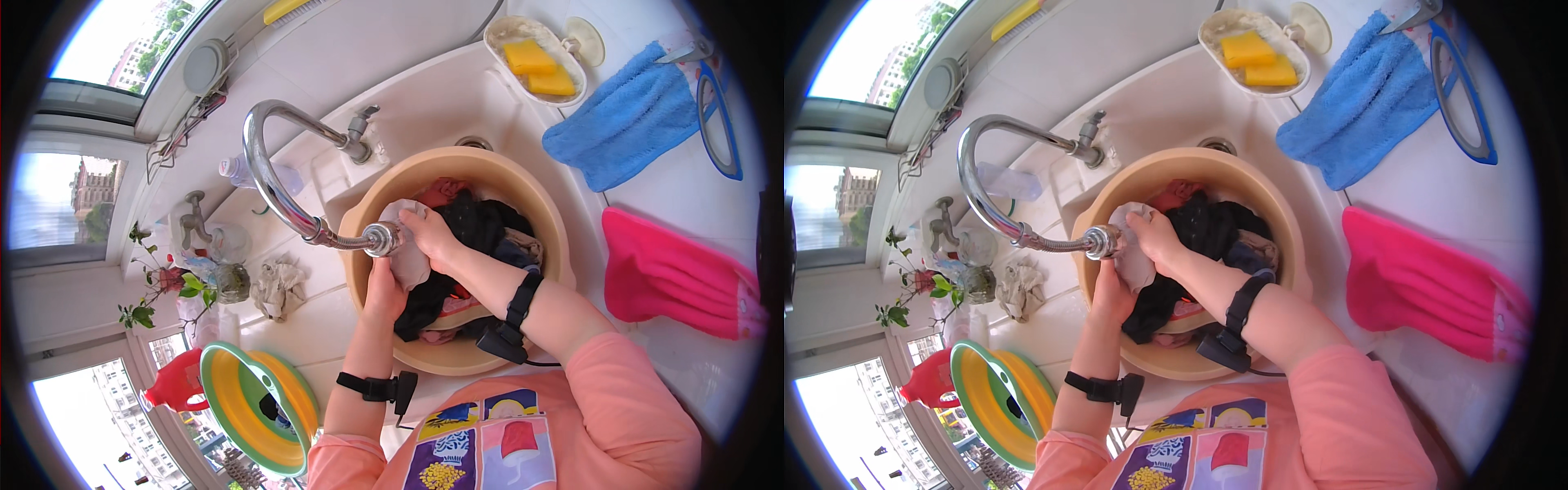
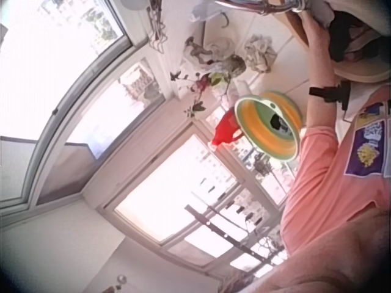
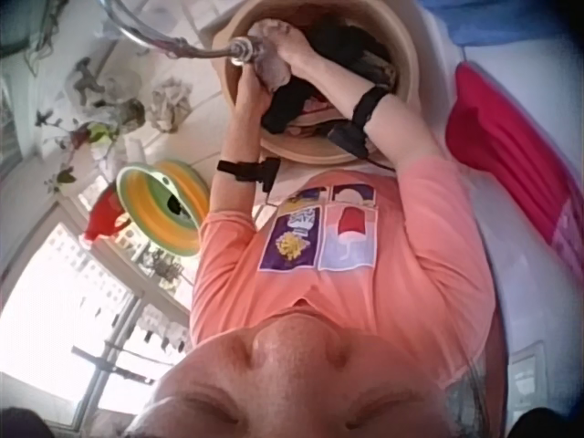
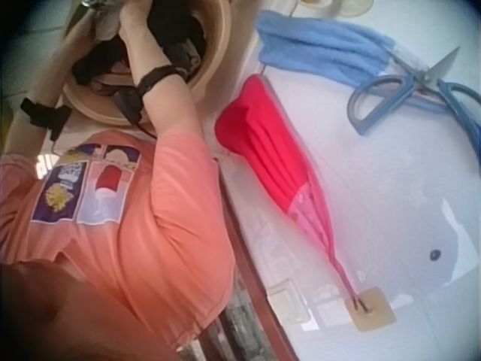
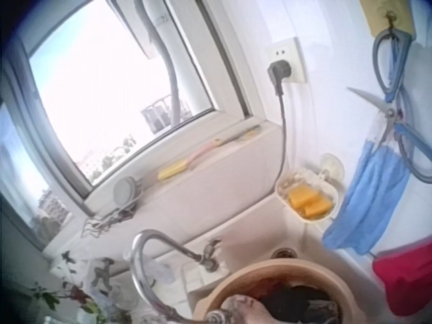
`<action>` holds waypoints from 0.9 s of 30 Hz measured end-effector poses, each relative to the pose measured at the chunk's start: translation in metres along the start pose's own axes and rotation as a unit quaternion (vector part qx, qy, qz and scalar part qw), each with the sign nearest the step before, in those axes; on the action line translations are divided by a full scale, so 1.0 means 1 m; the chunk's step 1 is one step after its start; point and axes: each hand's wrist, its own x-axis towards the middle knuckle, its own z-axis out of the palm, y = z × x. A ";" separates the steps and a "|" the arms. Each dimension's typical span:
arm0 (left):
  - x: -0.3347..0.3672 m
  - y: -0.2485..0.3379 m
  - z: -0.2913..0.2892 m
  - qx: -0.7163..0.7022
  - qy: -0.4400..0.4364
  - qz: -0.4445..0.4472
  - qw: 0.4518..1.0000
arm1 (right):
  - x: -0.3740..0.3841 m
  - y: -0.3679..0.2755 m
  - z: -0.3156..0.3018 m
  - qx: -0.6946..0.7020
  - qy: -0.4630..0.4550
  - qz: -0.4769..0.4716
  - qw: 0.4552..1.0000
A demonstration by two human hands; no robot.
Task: Wash several pieces of clothing by hand in a basin at a sink.
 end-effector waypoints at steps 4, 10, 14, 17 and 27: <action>-0.018 0.005 0.002 0.029 -0.067 -0.009 0.997 | 0.011 0.008 0.004 0.068 -0.010 0.027 0.997; -0.002 0.005 -0.013 -0.034 -0.094 -0.062 0.993 | 0.011 0.011 0.007 0.107 -0.003 0.047 0.993; 0.009 0.001 -0.010 -0.039 -0.067 -0.091 0.993 | 0.023 -0.002 -0.013 -0.253 -0.072 -0.159 0.952; 0.007 0.006 -0.006 -0.059 -0.033 -0.065 0.996 | 0.018 -0.012 -0.021 -0.459 -0.026 -0.243 0.854; 0.004 0.004 0.021 0.251 0.039 0.080 0.964 | -0.006 -0.024 -0.008 -0.060 -0.049 0.137 0.988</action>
